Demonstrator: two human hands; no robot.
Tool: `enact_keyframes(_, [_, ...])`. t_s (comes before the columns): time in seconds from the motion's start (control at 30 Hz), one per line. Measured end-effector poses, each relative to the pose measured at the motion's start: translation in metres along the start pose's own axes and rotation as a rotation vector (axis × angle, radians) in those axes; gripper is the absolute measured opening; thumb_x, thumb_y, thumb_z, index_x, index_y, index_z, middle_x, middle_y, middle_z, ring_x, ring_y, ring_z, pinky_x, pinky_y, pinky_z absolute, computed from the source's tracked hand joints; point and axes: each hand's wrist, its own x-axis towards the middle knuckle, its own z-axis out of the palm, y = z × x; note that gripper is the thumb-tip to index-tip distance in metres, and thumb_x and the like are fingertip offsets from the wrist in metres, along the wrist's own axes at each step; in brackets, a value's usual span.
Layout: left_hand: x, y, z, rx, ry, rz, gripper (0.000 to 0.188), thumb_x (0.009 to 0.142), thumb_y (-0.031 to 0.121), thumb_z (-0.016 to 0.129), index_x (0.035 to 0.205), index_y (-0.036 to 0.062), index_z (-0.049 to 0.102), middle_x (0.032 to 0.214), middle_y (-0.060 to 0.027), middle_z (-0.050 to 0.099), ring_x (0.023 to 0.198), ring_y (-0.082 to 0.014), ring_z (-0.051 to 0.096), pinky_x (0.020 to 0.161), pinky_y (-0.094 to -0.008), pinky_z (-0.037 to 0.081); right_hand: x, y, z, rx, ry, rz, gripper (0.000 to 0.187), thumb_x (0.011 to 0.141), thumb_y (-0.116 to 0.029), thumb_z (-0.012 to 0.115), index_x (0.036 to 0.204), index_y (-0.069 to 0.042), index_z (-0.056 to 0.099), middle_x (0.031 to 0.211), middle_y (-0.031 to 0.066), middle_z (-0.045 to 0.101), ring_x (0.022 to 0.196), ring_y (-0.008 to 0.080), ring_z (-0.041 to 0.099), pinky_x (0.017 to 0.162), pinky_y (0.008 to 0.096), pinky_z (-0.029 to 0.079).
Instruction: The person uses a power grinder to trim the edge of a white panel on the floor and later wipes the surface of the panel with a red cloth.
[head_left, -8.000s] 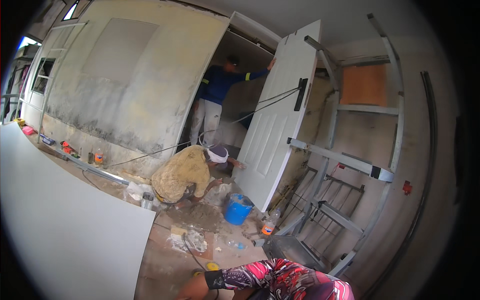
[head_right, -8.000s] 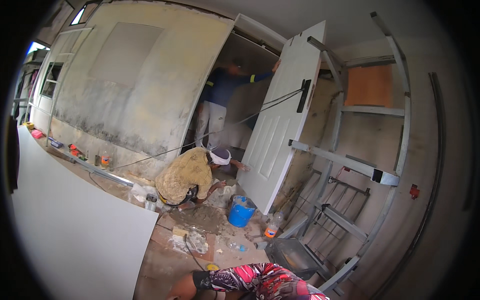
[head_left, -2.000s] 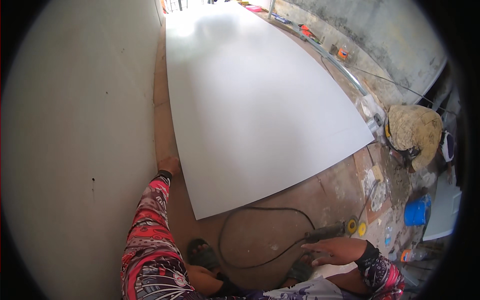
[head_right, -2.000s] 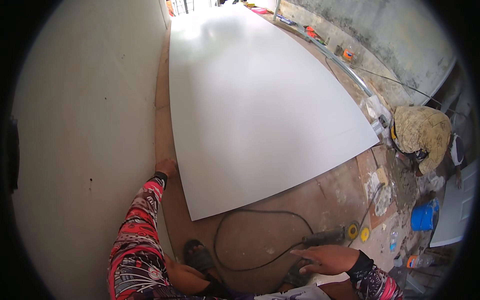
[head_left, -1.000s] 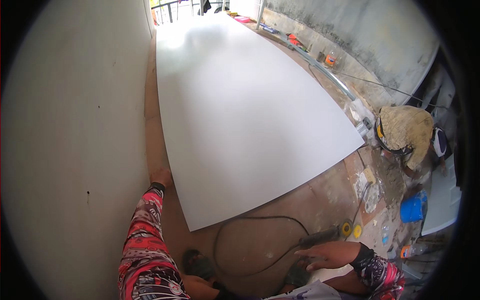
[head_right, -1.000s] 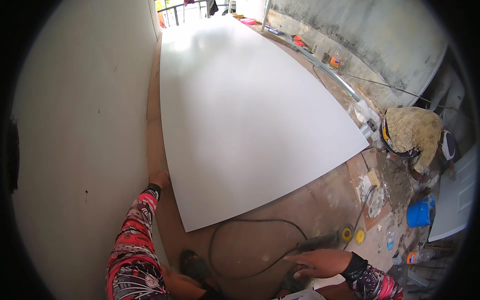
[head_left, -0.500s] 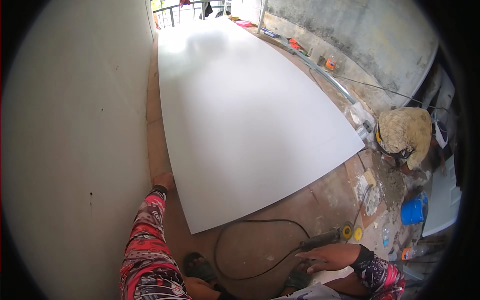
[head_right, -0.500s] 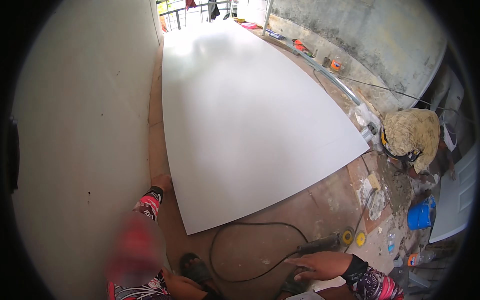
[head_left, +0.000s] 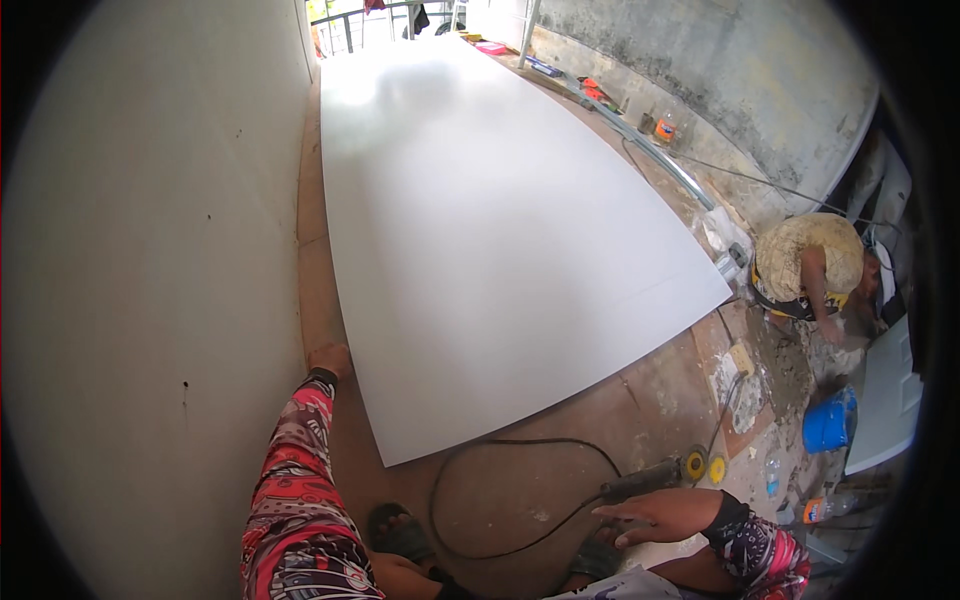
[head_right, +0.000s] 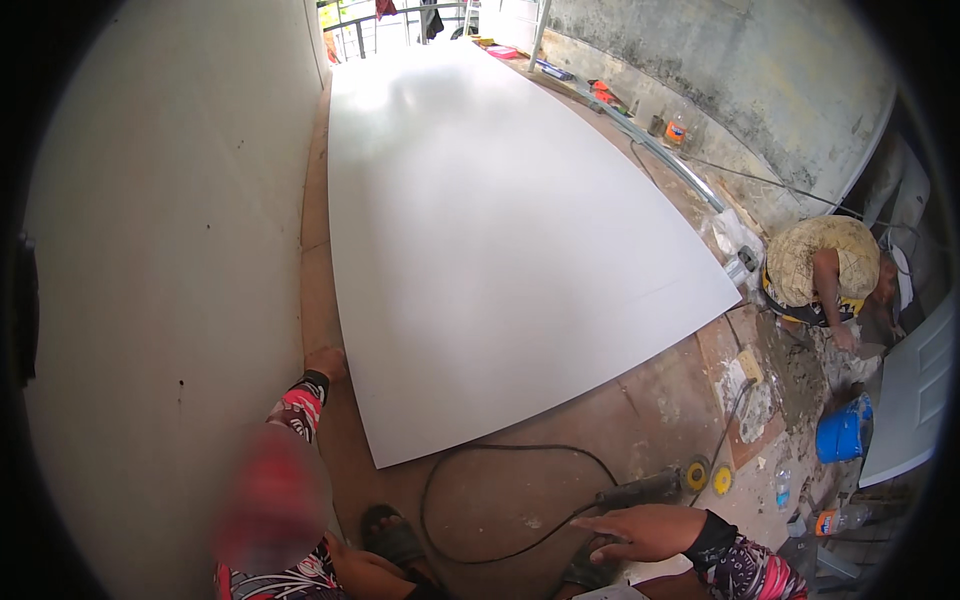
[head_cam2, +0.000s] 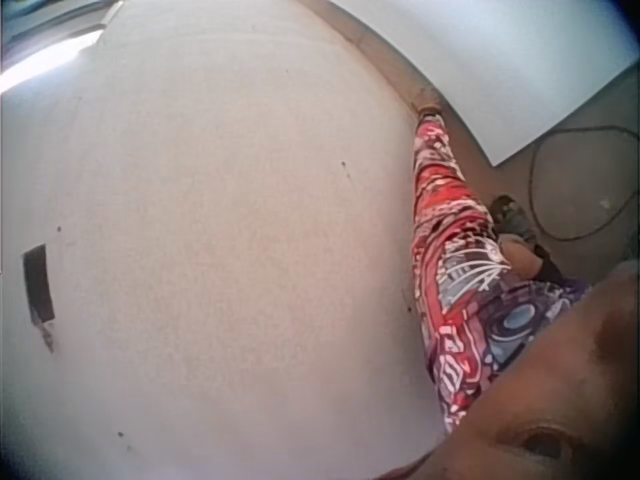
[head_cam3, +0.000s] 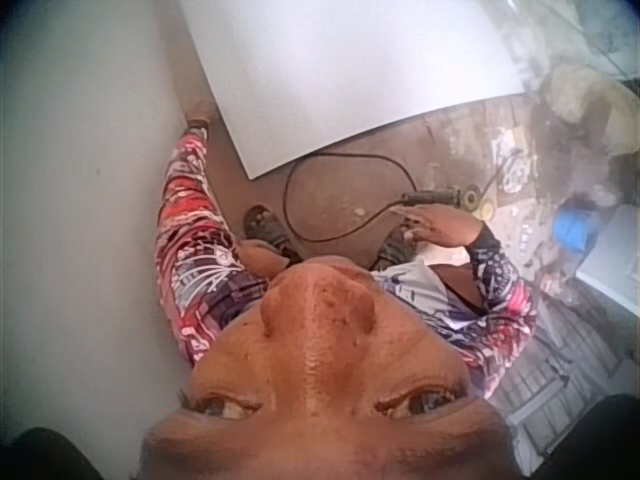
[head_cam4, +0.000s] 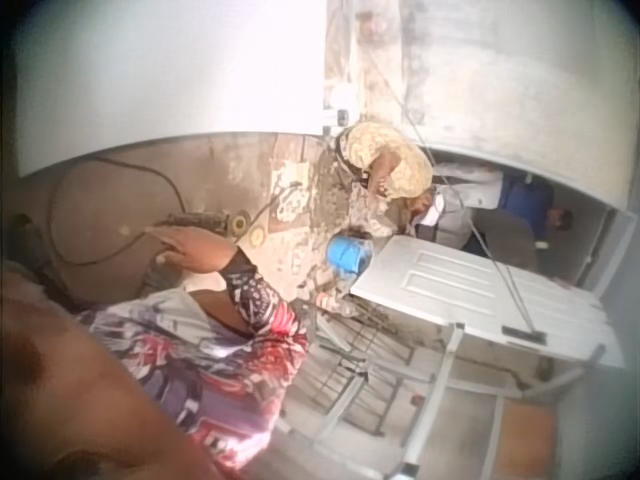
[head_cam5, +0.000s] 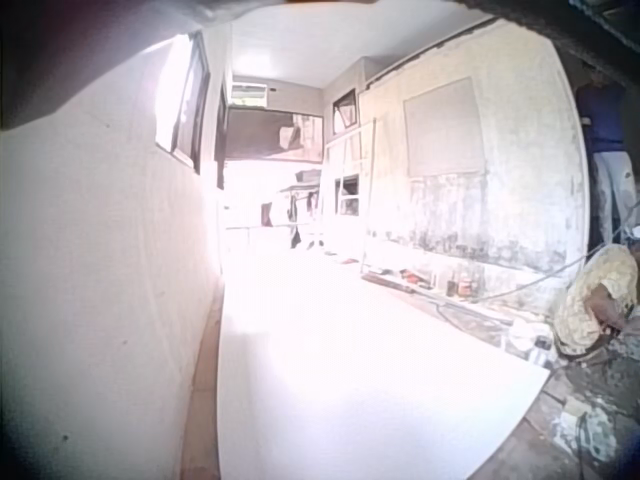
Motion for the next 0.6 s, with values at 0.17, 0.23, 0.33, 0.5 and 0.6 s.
enact_keyframes(0.17, [-0.002,0.008,-0.003,-0.001,-0.007,0.013,0.025,0.08,0.02,0.062,0.101,0.0132,0.074,0.107,-0.0142,0.07,0.101,-0.0331,0.068,0.085,-0.0457,0.055,-0.002,0.004,0.005,0.016,-0.006,0.011,0.066,0.098,-0.049,0.046,0.149,-0.01,0.031,0.13,0.0227,0.055,0.114,0.038,0.057,0.096,0.0417,0.045])
enact_keyframes(0.23, [-0.003,0.008,-0.004,0.0,-0.008,0.011,0.025,0.08,0.02,0.062,0.1,0.0131,0.074,0.107,-0.0142,0.07,0.101,-0.0331,0.068,0.084,-0.0457,0.055,-0.002,0.001,0.004,0.022,-0.005,0.012,0.066,0.098,-0.049,0.046,0.149,-0.01,0.031,0.129,0.0227,0.056,0.114,0.0379,0.057,0.096,0.0418,0.045])
enact_keyframes(0.33, [-0.003,0.005,-0.004,0.004,0.003,0.006,0.024,0.08,0.02,0.062,0.1,0.0126,0.074,0.106,-0.0143,0.07,0.101,-0.0331,0.068,0.085,-0.0459,0.055,-0.001,-0.003,0.0,0.019,-0.012,0.016,0.066,0.098,-0.049,0.046,0.149,-0.01,0.032,0.128,0.0228,0.056,0.114,0.0379,0.057,0.096,0.0417,0.045])
enact_keyframes(0.5, [0.004,-0.002,0.002,0.014,-0.005,-0.003,0.024,0.081,0.02,0.061,0.1,0.0123,0.074,0.107,-0.0144,0.07,0.101,-0.0332,0.068,0.084,-0.0461,0.055,0.0,-0.001,0.0,0.024,-0.028,0.028,0.066,0.098,-0.049,0.046,0.149,-0.01,0.032,0.128,0.0227,0.056,0.113,0.0378,0.057,0.096,0.0414,0.045])
enact_keyframes(0.6, [0.002,0.002,-0.002,0.01,-0.011,0.008,0.024,0.082,0.019,0.06,0.1,0.0124,0.074,0.107,-0.0142,0.07,0.1,-0.033,0.068,0.084,-0.0465,0.054,0.0,0.003,0.002,0.015,0.0,-0.009,0.066,0.098,-0.048,0.047,0.149,-0.009,0.032,0.128,0.0223,0.057,0.113,0.0374,0.057,0.096,0.0413,0.045])
